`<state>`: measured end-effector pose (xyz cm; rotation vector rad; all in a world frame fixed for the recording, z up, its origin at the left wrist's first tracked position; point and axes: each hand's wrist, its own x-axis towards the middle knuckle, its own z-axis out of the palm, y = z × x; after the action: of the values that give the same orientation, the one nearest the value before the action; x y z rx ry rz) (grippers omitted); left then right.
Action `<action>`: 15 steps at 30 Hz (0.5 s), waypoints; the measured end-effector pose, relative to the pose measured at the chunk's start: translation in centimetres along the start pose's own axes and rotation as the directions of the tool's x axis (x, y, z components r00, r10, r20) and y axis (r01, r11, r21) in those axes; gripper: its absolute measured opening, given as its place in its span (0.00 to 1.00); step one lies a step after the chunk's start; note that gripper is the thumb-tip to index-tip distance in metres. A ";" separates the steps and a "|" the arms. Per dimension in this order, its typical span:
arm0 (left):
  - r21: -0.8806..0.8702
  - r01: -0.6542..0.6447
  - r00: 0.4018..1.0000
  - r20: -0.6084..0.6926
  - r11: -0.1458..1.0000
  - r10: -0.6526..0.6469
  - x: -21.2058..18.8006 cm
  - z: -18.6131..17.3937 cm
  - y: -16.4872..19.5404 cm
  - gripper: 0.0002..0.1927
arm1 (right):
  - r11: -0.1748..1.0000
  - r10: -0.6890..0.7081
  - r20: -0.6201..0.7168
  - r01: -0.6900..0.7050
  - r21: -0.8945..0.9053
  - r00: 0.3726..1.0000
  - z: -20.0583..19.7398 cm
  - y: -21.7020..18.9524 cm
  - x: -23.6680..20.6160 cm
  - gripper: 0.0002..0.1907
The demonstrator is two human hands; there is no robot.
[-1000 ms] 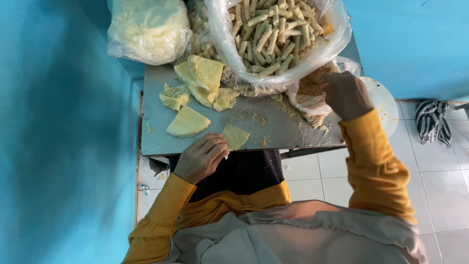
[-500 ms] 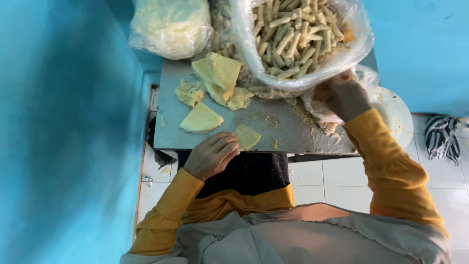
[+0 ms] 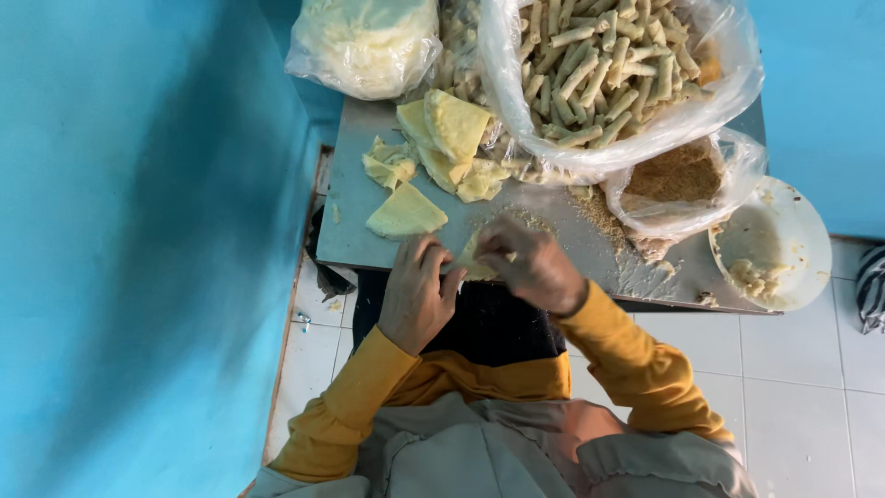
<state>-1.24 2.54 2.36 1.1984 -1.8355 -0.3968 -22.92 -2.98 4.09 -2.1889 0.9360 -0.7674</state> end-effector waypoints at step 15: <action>0.075 0.028 1.000 0.005 0.997 -0.029 0.2 0.5 1.0 0.08 | 0.918 0.064 -0.251 -0.155 -0.366 0.966 0.4 -3.1 -2.3 0.10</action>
<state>-2.22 2.78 2.82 1.2769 -1.8546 -0.3499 -22.76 0.63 5.47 -2.3818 1.4210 -0.8599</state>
